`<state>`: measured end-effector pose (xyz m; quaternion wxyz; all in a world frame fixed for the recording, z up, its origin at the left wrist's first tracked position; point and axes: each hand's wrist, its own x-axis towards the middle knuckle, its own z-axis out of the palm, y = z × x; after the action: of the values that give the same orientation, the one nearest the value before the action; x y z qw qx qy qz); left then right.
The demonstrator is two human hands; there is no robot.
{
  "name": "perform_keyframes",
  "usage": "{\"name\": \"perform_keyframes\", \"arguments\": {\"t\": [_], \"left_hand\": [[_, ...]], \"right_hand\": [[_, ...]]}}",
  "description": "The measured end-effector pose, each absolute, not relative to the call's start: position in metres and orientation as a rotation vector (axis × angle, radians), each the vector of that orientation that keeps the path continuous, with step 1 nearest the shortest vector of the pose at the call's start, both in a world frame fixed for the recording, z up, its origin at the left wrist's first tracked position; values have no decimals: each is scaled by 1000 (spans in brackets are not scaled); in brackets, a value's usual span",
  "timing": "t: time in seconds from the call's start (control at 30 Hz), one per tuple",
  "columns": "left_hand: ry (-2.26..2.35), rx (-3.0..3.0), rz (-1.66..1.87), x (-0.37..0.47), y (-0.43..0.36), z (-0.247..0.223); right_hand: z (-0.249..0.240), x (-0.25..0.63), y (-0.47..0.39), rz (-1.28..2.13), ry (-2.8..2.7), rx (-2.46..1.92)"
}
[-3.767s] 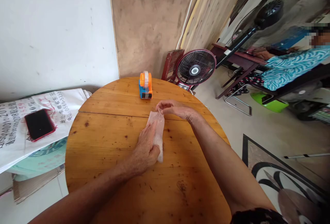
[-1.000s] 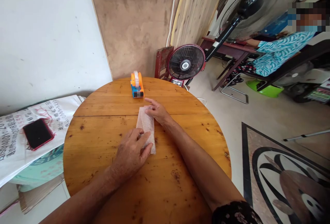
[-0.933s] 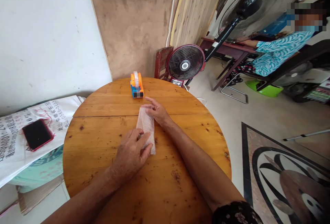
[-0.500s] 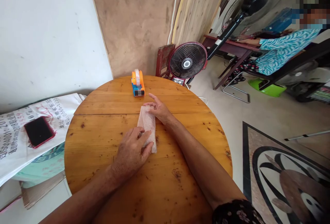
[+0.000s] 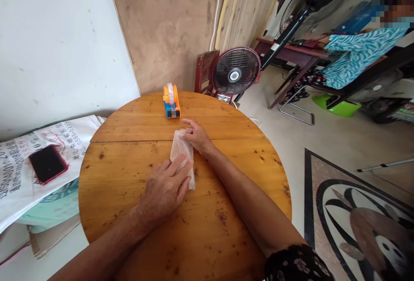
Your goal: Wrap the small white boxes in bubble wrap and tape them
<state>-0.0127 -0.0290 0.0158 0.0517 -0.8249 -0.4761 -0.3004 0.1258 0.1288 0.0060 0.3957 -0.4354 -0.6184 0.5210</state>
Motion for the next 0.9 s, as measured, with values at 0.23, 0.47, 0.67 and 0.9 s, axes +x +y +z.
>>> {"name": "perform_keyframes", "arguments": {"t": [0.23,0.47,0.67,0.9], "left_hand": [[-1542,-2578,-962,-10,-27,10],[-1539,-2590,-1014,-8,-26,9],[-1631,-2609,-1100,-9,-28,9],[-1968,-2446,-1255,-11,-28,11]], "right_hand": [[12,120,128,1309,-1549,-1189],[27,120,129,1345,-1539,-1112],[46,123,120,1275,-1720,-987],[65,128,92,1179,-1805,-876]]}}
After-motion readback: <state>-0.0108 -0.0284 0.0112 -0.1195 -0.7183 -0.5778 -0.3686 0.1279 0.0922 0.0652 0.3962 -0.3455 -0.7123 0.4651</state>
